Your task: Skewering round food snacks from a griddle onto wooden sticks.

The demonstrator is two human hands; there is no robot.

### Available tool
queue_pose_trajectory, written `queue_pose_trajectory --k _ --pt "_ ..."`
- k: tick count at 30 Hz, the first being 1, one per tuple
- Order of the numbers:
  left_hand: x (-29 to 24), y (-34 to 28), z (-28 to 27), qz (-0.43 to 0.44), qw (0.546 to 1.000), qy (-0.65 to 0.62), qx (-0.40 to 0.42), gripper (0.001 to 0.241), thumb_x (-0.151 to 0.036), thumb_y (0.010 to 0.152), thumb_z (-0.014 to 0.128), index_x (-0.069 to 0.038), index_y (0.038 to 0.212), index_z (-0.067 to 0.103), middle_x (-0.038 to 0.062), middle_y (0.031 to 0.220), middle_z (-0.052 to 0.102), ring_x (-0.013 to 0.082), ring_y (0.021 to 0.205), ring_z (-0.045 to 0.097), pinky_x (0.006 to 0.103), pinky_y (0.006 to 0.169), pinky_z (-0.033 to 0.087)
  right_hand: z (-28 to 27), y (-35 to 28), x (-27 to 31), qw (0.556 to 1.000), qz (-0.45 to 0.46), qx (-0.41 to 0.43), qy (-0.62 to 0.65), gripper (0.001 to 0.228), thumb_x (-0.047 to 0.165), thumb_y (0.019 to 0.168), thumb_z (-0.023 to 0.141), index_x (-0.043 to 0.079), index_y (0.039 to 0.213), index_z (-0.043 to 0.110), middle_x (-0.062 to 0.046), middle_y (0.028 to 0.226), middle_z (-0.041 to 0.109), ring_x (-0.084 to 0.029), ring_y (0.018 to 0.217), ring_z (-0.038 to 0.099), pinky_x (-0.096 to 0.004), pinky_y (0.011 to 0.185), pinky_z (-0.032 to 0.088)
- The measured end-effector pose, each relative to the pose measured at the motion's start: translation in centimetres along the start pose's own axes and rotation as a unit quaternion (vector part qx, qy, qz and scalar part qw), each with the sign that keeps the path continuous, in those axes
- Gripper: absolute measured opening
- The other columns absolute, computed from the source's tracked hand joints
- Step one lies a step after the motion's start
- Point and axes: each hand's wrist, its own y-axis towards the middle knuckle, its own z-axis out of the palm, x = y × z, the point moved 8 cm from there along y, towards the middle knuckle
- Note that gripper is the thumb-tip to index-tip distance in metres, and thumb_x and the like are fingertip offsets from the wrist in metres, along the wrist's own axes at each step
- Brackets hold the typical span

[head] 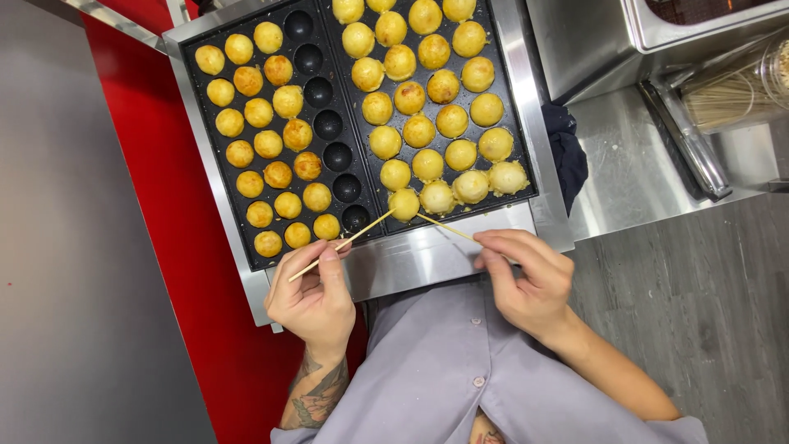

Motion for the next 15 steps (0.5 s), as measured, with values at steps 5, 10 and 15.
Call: queue_pose_trajectory --k 5,10,15 --pt "-0.6 -0.3 -0.3 0.016 1.0 0.012 -0.004 0.007 0.008 0.1 0.065 0.011 0.107 0.065 0.017 0.1 0.069 0.0245 0.092 0.077 0.0334 0.083 0.066 0.0 0.2 1.1 0.999 -0.029 0.02 -0.005 0.014 -0.013 0.093 0.066 -0.007 0.106 0.069 -0.018 0.104 0.073 -0.018 0.077 0.073 -0.027 0.069 0.061" --pt "-0.5 -0.6 1.0 0.008 0.999 -0.031 0.029 0.008 0.008 0.1 0.065 0.009 0.108 0.066 0.016 0.101 0.071 0.0213 0.092 0.076 0.0311 0.083 0.065 -2.9 -0.9 1.3 0.999 -0.022 -0.047 -0.009 0.014 -0.014 0.095 0.066 -0.007 0.107 0.066 -0.019 0.109 0.071 -0.02 0.085 0.074 -0.025 0.071 0.065" --pt "0.2 -0.6 3.9 0.011 0.997 0.02 0.075 0.011 0.008 0.097 0.068 0.006 0.107 0.069 0.014 0.099 0.073 0.0186 0.089 0.077 0.0263 0.074 0.063 -2.7 -1.4 0.7 0.992 -0.067 -0.06 -0.085 0.015 -0.015 0.094 0.068 -0.008 0.107 0.067 -0.021 0.109 0.071 -0.021 0.084 0.074 -0.029 0.074 0.063"
